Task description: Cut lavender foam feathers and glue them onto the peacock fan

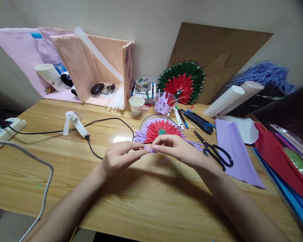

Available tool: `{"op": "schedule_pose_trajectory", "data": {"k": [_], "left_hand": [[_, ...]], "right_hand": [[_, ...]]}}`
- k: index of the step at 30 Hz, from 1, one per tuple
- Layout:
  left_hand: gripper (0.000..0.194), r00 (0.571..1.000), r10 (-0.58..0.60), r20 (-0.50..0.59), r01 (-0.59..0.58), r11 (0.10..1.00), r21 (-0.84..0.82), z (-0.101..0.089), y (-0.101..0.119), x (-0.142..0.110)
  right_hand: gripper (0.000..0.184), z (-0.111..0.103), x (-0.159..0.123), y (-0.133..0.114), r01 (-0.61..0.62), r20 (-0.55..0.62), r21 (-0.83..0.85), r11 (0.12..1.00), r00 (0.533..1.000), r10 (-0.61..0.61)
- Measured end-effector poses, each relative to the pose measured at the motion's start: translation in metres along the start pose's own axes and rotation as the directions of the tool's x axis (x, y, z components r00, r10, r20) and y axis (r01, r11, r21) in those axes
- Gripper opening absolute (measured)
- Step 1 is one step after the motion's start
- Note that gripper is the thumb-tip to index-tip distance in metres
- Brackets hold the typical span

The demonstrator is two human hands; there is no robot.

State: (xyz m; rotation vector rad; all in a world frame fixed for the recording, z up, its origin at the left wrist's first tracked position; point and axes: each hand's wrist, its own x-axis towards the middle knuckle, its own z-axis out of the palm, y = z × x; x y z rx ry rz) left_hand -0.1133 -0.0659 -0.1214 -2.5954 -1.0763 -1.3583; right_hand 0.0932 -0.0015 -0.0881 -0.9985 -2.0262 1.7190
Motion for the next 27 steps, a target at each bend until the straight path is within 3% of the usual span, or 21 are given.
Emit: {"op": "schedule_pose_trajectory", "data": {"k": [9, 12, 14, 16, 18, 20, 23, 27], "left_hand": [[0.039, 0.999, 0.031, 0.044, -0.03, 0.999, -0.037, 0.004, -0.001, -0.003], [0.038, 0.999, -0.036, 0.018, 0.038, 0.993, -0.116, 0.006, 0.0, 0.0], [0.034, 0.985, -0.171, -0.01, 0.166, 0.969, -0.182, 0.006, 0.001, 0.004], [0.026, 0.925, -0.381, 0.005, 0.368, 0.89, -0.268, 0.006, 0.003, 0.008], [0.016, 0.818, -0.568, 0.094, 0.558, 0.743, -0.369, 0.006, 0.006, 0.012], [0.013, 0.733, -0.65, 0.203, 0.662, 0.612, -0.431, 0.007, 0.009, 0.015], [0.015, 0.677, -0.688, 0.263, 0.718, 0.536, -0.445, 0.009, 0.013, 0.016], [0.016, 0.653, -0.712, 0.258, 0.729, 0.498, -0.47, 0.011, 0.015, 0.016]], "right_hand": [[0.024, 0.003, 0.001, 0.002, 0.011, -0.002, 0.03, 1.0, 1.0, -0.011], [0.024, 0.004, 0.002, 0.001, 0.021, -0.022, 0.044, 0.999, 1.0, -0.02], [0.022, 0.004, 0.003, 0.0, 0.049, -0.063, 0.039, 0.998, 0.997, -0.047], [0.02, 0.004, 0.004, -0.001, 0.077, -0.123, 0.013, 0.997, 0.99, -0.075], [0.02, 0.005, 0.004, -0.001, 0.09, -0.177, -0.024, 0.996, 0.98, -0.093], [0.019, 0.008, 0.004, -0.002, 0.095, -0.21, -0.066, 0.993, 0.972, -0.107], [0.016, 0.012, 0.003, -0.001, 0.112, -0.23, -0.147, 0.983, 0.962, -0.144], [0.011, 0.014, 0.003, 0.001, 0.142, -0.259, -0.214, 0.966, 0.946, -0.197]]}}
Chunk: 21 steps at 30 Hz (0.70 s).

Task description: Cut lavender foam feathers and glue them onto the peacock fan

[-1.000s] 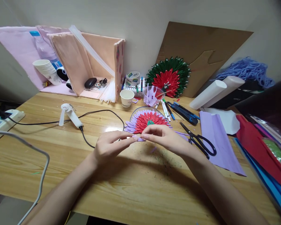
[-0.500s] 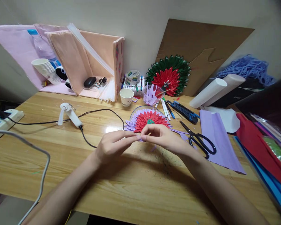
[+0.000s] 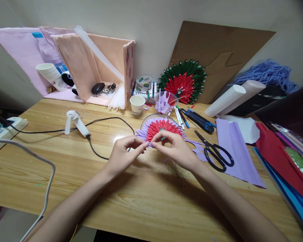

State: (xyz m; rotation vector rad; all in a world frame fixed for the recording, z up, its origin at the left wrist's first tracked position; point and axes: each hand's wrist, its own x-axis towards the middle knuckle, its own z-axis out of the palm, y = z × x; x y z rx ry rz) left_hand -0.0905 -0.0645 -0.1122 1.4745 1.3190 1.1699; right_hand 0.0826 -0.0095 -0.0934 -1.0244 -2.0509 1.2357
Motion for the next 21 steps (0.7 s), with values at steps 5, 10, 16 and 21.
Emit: {"op": "schedule_pose_trajectory", "data": {"k": [5, 10, 16, 21], "left_hand": [[0.016, 0.999, 0.04, 0.007, -0.04, 0.998, 0.048, -0.002, 0.0015, 0.0014], [0.019, 0.996, 0.067, 0.063, -0.074, 0.99, 0.12, -0.0026, 0.003, 0.0017], [0.018, 0.993, 0.08, 0.088, -0.091, 0.987, 0.134, -0.0022, -0.0004, 0.0018], [0.013, 0.995, 0.05, 0.084, -0.057, 0.995, 0.077, -0.0024, -0.002, 0.0028]], "right_hand": [[0.012, -0.0025, 0.0013, -0.0005, -0.005, 0.068, 0.026, 1.0, 0.998, 0.003], [0.014, -0.0025, 0.0021, -0.0025, -0.073, 0.116, 0.088, 0.993, 0.991, 0.063], [0.019, -0.0021, 0.0016, -0.0019, -0.159, 0.154, 0.176, 0.971, 0.979, 0.133], [0.024, -0.0022, 0.0021, -0.0007, -0.218, 0.201, 0.203, 0.955, 0.963, 0.178]]}}
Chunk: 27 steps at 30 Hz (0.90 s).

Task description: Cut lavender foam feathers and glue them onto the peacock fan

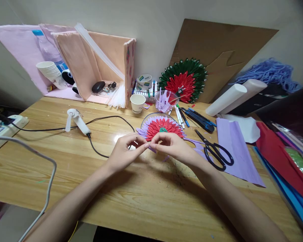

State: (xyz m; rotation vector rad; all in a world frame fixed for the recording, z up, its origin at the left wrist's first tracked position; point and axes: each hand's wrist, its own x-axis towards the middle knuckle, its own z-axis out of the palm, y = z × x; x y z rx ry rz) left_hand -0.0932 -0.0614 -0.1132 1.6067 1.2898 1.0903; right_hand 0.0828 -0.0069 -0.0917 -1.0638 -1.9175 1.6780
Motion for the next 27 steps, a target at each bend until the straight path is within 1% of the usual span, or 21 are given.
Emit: {"op": "schedule_pose_trajectory", "data": {"k": [4, 7, 11, 15, 17, 21, 24, 27], "left_hand": [[0.014, 1.0, -0.027, 0.008, 0.028, 0.999, -0.038, 0.0, -0.001, 0.001], [0.015, 0.998, -0.064, 0.003, 0.064, 0.995, -0.079, -0.001, -0.003, 0.002], [0.017, 0.989, -0.142, -0.037, 0.131, 0.97, -0.202, -0.002, -0.006, 0.004], [0.018, 0.97, -0.234, -0.07, 0.205, 0.936, -0.286, -0.005, -0.008, 0.006], [0.018, 0.964, -0.25, -0.087, 0.213, 0.928, -0.307, -0.006, -0.008, 0.007], [0.019, 0.96, -0.256, -0.115, 0.206, 0.922, -0.329, -0.005, -0.008, 0.008], [0.02, 0.961, -0.248, -0.123, 0.196, 0.923, -0.332, -0.004, -0.007, 0.007], [0.019, 0.962, -0.243, -0.123, 0.191, 0.924, -0.332, -0.004, -0.006, 0.006]], "right_hand": [[0.025, 0.0, 0.002, 0.004, -0.009, 0.007, -0.009, 1.0, 1.0, 0.009], [0.026, -0.001, 0.005, 0.006, 0.004, -0.029, -0.026, 1.0, 1.0, -0.005], [0.022, -0.007, 0.006, 0.008, 0.065, -0.109, -0.064, 0.996, 0.992, -0.071], [0.015, -0.008, 0.003, 0.005, 0.129, -0.104, -0.158, 0.979, 0.984, -0.146], [0.009, -0.005, 0.001, 0.004, 0.191, -0.114, -0.248, 0.95, 0.968, -0.224], [0.005, 0.001, -0.002, 0.005, 0.317, -0.135, -0.445, 0.838, 0.901, -0.413], [0.004, 0.003, -0.002, 0.007, 0.338, -0.133, -0.528, 0.779, 0.873, -0.469], [0.003, 0.003, -0.002, 0.009, 0.347, -0.128, -0.55, 0.76, 0.864, -0.487]]}}
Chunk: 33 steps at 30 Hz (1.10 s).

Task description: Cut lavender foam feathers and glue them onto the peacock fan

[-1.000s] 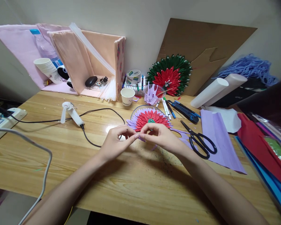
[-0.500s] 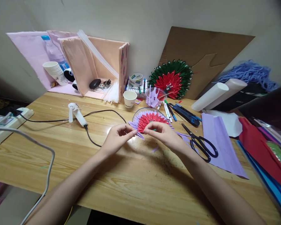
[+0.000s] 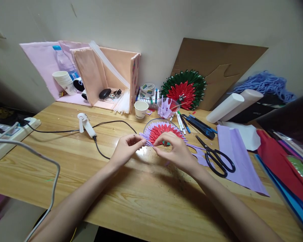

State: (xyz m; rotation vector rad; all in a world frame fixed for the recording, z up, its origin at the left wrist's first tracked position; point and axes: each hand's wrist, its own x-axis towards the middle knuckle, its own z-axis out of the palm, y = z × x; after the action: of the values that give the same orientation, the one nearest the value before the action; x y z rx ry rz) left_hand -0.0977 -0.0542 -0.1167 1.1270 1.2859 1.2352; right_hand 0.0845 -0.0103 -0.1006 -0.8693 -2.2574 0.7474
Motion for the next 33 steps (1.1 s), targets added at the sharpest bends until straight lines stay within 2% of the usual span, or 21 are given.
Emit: {"op": "schedule_pose_trajectory", "data": {"k": [12, 15, 17, 20, 23, 28, 31, 33], "left_hand": [[0.024, 1.0, -0.018, 0.023, 0.018, 1.0, -0.003, -0.003, -0.002, 0.002], [0.028, 0.994, -0.107, -0.002, 0.107, 0.994, -0.009, -0.004, 0.0, 0.004], [0.034, 0.977, -0.214, -0.021, 0.214, 0.977, 0.009, -0.005, 0.002, 0.005], [0.043, 0.924, -0.378, 0.048, 0.377, 0.926, 0.032, -0.007, 0.004, 0.006], [0.039, 0.886, -0.441, 0.142, 0.445, 0.895, -0.002, -0.01, 0.004, 0.005], [0.03, 0.872, -0.451, 0.188, 0.461, 0.887, -0.011, -0.012, 0.004, 0.004], [0.034, 0.893, -0.406, 0.193, 0.401, 0.914, 0.065, -0.013, 0.006, 0.005], [0.037, 0.925, -0.347, 0.155, 0.332, 0.936, 0.119, -0.017, 0.007, 0.004]], "right_hand": [[0.004, 0.002, -0.001, -0.003, 0.111, -0.04, -0.133, 0.985, 0.992, -0.117], [0.005, 0.004, -0.001, -0.004, 0.191, -0.06, -0.224, 0.956, 0.976, -0.209], [0.008, 0.005, -0.001, -0.003, 0.257, -0.066, -0.311, 0.915, 0.955, -0.29], [0.015, 0.007, -0.003, 0.002, 0.363, 0.0, -0.448, 0.817, 0.914, -0.406], [0.019, 0.008, -0.006, 0.008, 0.445, 0.089, -0.473, 0.76, 0.883, -0.461], [0.021, 0.007, -0.01, 0.014, 0.499, 0.14, -0.448, 0.742, 0.859, -0.493], [0.024, 0.005, -0.01, 0.017, 0.532, 0.167, -0.501, 0.682, 0.833, -0.527], [0.023, 0.005, -0.009, 0.02, 0.547, 0.149, -0.498, 0.673, 0.819, -0.554]]}}
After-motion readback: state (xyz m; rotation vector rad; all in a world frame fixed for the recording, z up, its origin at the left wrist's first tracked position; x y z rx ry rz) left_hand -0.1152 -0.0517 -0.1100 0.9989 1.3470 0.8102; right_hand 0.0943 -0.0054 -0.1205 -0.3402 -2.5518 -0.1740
